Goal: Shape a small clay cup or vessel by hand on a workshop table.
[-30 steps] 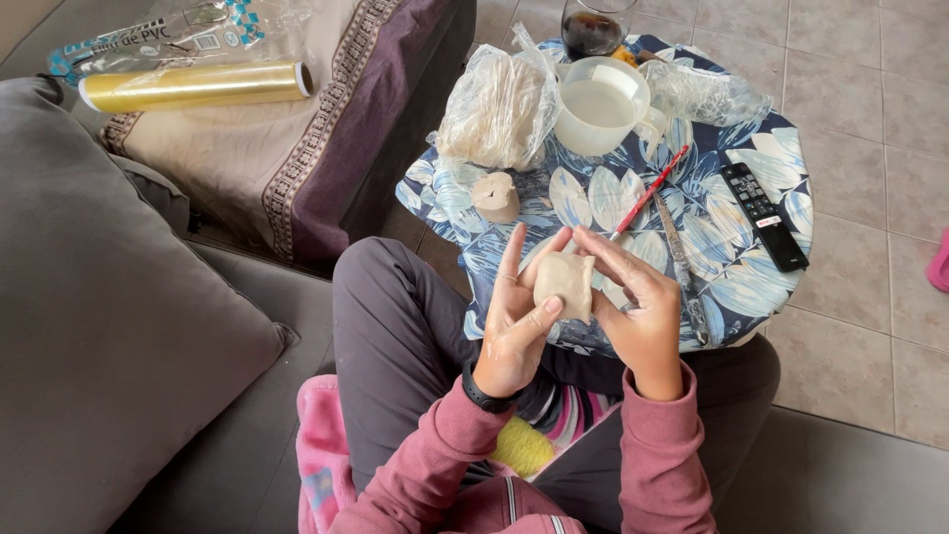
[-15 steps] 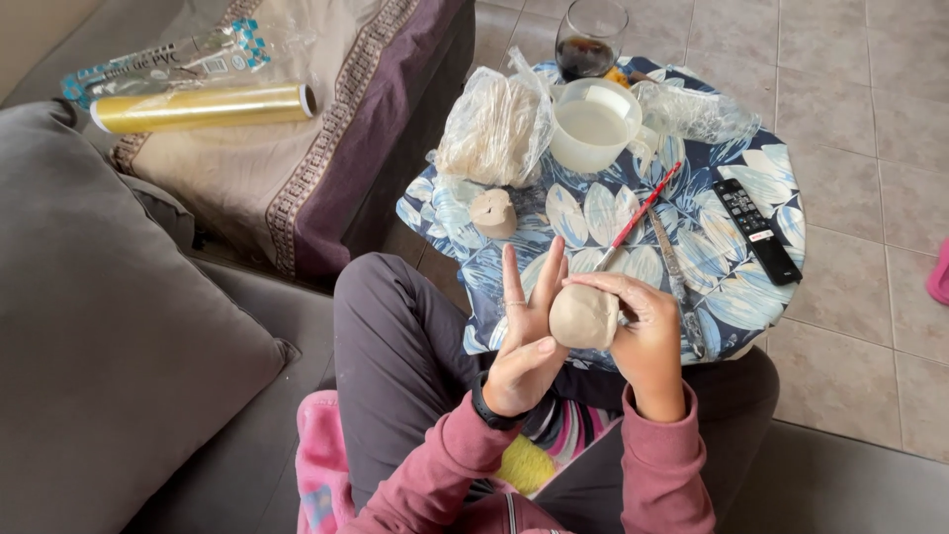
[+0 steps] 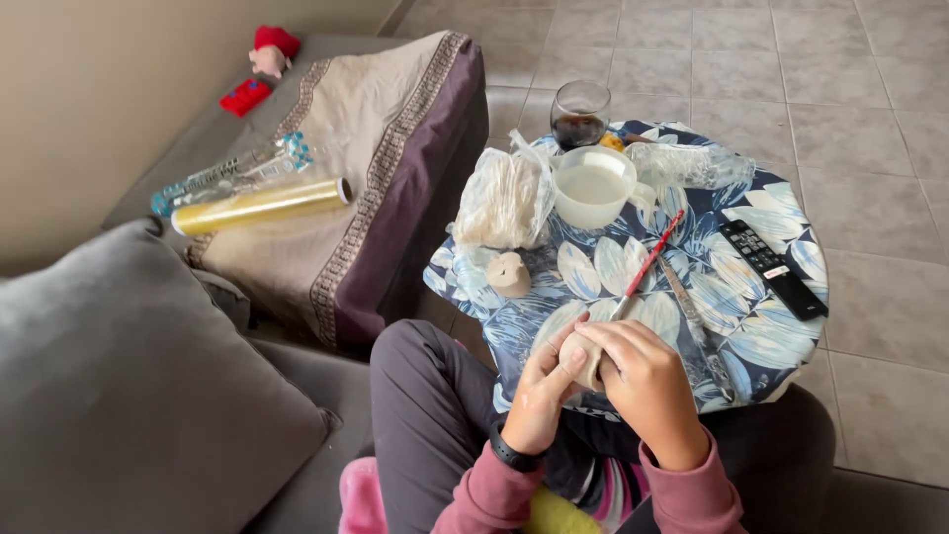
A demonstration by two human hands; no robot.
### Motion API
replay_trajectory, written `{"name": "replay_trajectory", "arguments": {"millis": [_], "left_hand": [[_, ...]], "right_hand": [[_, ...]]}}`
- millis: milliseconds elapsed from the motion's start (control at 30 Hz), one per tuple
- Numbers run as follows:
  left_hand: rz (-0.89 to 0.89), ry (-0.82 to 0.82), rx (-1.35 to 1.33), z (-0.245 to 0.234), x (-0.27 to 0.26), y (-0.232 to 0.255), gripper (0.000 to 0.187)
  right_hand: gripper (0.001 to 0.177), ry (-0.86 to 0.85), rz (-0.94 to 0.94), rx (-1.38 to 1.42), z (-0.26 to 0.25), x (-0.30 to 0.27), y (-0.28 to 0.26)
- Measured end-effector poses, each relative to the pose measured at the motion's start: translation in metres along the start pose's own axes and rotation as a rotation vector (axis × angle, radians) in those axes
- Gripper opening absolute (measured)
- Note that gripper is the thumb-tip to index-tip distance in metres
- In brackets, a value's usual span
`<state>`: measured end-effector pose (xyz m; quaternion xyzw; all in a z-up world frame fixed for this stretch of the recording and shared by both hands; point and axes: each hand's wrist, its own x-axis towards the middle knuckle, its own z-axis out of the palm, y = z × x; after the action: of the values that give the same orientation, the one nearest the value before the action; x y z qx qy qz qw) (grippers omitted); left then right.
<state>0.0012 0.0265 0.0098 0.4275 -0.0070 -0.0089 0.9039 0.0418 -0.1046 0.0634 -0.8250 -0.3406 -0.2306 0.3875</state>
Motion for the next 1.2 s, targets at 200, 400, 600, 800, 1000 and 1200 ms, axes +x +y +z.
{"name": "replay_trajectory", "arguments": {"millis": [200, 400, 600, 800, 1000, 1200], "left_hand": [[-0.059, 0.033, -0.046, -0.009, 0.008, -0.006, 0.059], [-0.054, 0.053, -0.207, -0.020, 0.013, -0.018, 0.057], [0.050, -0.013, -0.239, -0.018, 0.014, -0.014, 0.061], [0.051, -0.109, -0.249, -0.021, 0.013, -0.018, 0.065], [0.028, -0.117, -0.118, -0.024, 0.009, -0.025, 0.064], [0.007, -0.178, -0.074, -0.014, 0.004, -0.010, 0.063]], "right_hand": [[0.035, -0.004, -0.010, -0.158, 0.009, -0.002, 0.002], [0.048, -0.075, -0.008, -0.161, 0.011, -0.002, 0.006], [0.074, -0.195, 0.107, 0.152, 0.000, 0.005, 0.006], [0.058, -0.063, 0.128, 0.176, 0.003, 0.004, 0.012], [0.049, -0.096, 0.028, 0.069, -0.001, 0.005, 0.012], [0.044, -0.063, -0.012, -0.027, -0.004, 0.002, 0.011]]}}
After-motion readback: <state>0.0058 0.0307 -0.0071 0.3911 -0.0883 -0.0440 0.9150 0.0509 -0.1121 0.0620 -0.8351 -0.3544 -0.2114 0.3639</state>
